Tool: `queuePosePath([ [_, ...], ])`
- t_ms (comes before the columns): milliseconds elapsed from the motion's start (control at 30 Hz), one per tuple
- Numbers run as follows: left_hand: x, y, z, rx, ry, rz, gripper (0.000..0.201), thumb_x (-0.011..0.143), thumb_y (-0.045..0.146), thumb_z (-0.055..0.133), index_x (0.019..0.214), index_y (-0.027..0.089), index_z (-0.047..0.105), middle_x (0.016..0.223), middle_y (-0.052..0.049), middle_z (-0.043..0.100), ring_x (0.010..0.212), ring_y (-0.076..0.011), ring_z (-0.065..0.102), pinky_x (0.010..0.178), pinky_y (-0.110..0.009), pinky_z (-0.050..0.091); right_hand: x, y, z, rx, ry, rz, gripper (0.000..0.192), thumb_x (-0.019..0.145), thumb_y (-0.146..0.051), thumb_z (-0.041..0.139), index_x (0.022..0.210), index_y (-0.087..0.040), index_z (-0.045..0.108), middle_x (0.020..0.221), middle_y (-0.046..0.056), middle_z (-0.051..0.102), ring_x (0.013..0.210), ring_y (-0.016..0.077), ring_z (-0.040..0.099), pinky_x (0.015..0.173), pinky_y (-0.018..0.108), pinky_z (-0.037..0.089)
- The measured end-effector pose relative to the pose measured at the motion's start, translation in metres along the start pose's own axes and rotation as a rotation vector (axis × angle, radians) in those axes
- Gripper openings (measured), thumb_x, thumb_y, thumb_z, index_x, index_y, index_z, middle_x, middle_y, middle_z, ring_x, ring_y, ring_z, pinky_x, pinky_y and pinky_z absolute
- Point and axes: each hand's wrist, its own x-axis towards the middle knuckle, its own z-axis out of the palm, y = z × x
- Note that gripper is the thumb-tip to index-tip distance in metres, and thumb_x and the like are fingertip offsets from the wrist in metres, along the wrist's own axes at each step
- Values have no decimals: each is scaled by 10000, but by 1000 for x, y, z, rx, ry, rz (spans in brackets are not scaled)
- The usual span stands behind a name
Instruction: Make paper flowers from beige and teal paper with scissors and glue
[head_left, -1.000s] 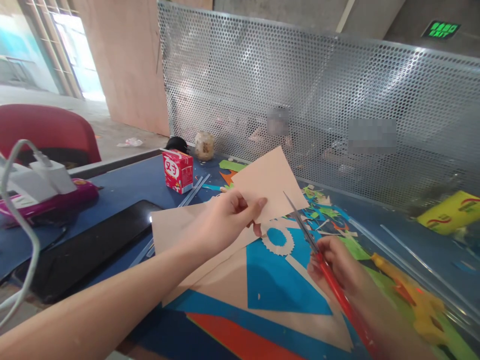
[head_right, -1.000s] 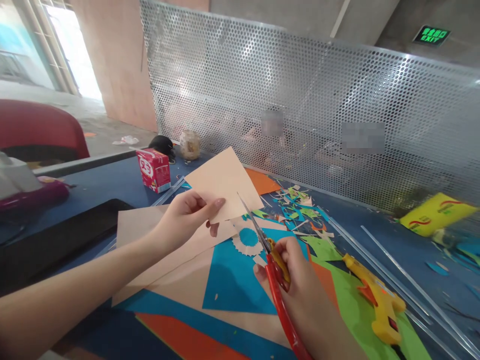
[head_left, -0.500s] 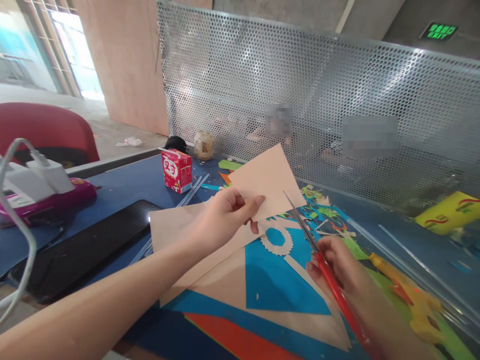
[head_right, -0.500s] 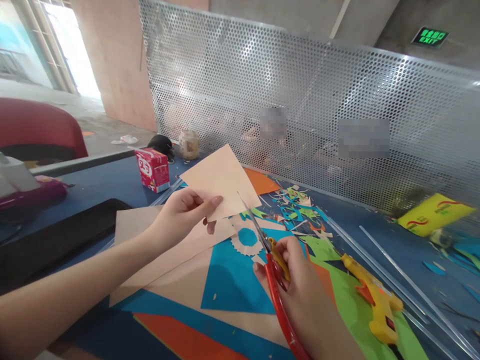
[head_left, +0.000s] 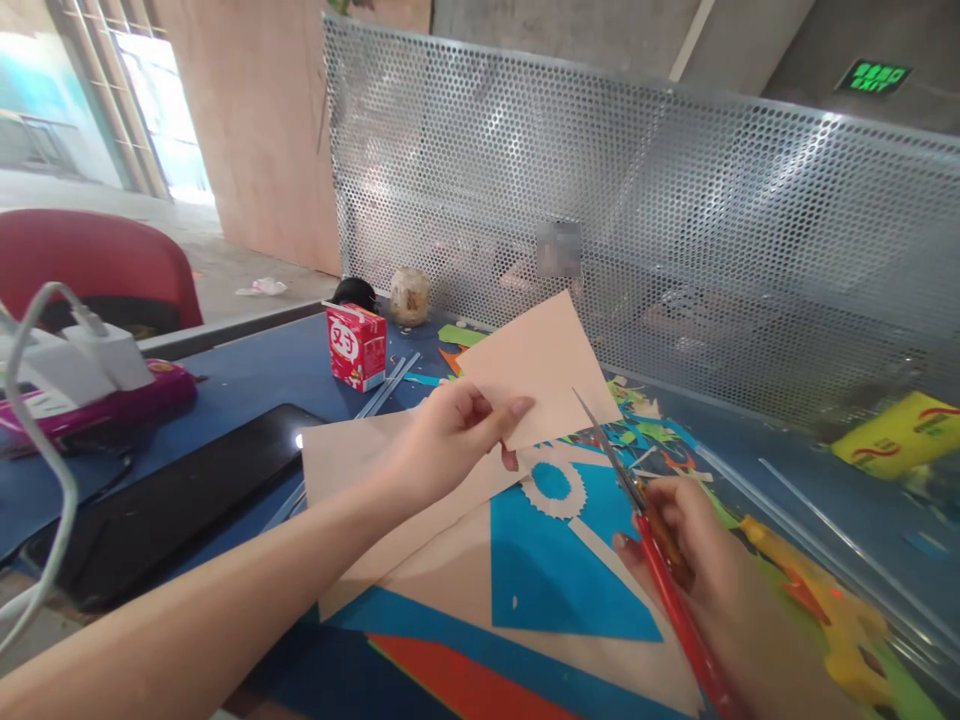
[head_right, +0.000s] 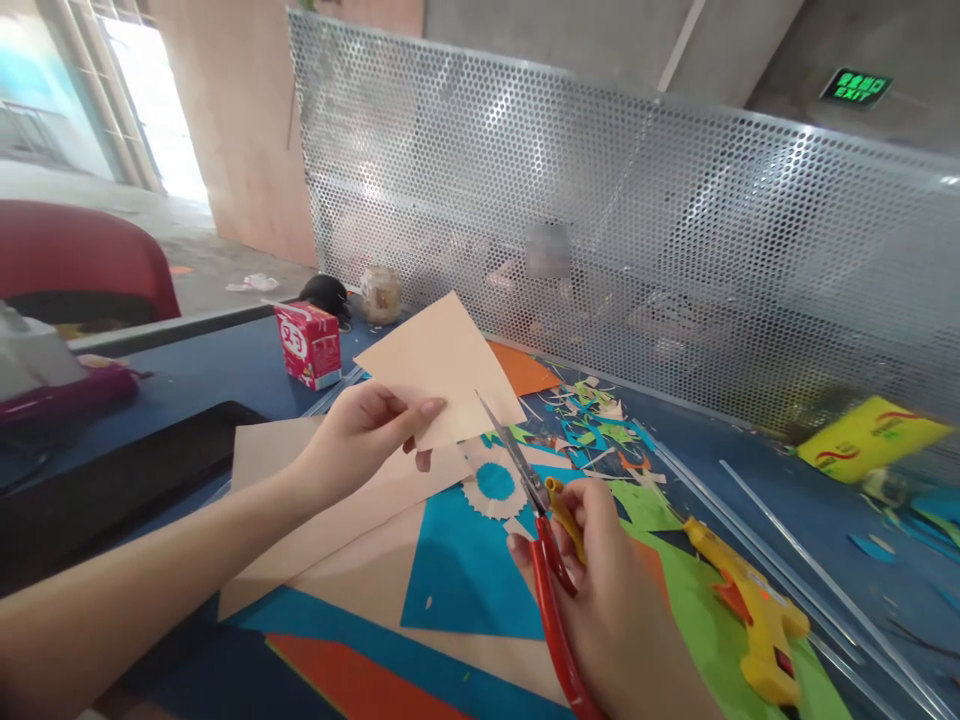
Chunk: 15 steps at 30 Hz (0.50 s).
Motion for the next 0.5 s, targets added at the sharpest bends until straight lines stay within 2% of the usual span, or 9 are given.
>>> queuePosePath([
  [100, -3, 5, -1, -17, 19, 117, 205, 830, 279, 570, 695, 138, 633, 494, 21, 625, 461, -63, 572, 474, -155, 429, -2, 1, 1, 5, 58, -67, 364, 727, -529, 537, 952, -269, 421, 824, 17, 564, 710, 192, 583, 617, 317, 505],
  [200, -6, 10, -1, -57, 33, 201, 138, 825, 235, 579, 736, 158, 652, 515, 35, 635, 456, -55, 583, 467, -141, 445, -4, 4, 2, -26, 109, -149, 355, 740, -491, 531, 986, -257, 426, 851, 39, 569, 717, 200, 591, 582, 308, 501],
  [333, -10, 14, -1, -49, 21, 222, 162, 833, 244, 568, 717, 170, 654, 519, 24, 648, 485, -77, 601, 497, -161, 483, -3, 12, 1, -89, 136, -202, 360, 729, -508, 541, 965, -271, 408, 803, 26, 579, 707, 205, 610, 532, 278, 509],
  [500, -13, 17, -2, 32, 57, 271, 168, 834, 255, 565, 730, 181, 674, 521, 19, 658, 482, -88, 592, 497, -176, 490, 0, 24, -5, -212, 191, -297, 429, 698, -559, 586, 984, -281, 428, 850, 56, 646, 677, 211, 669, 470, 240, 542],
])
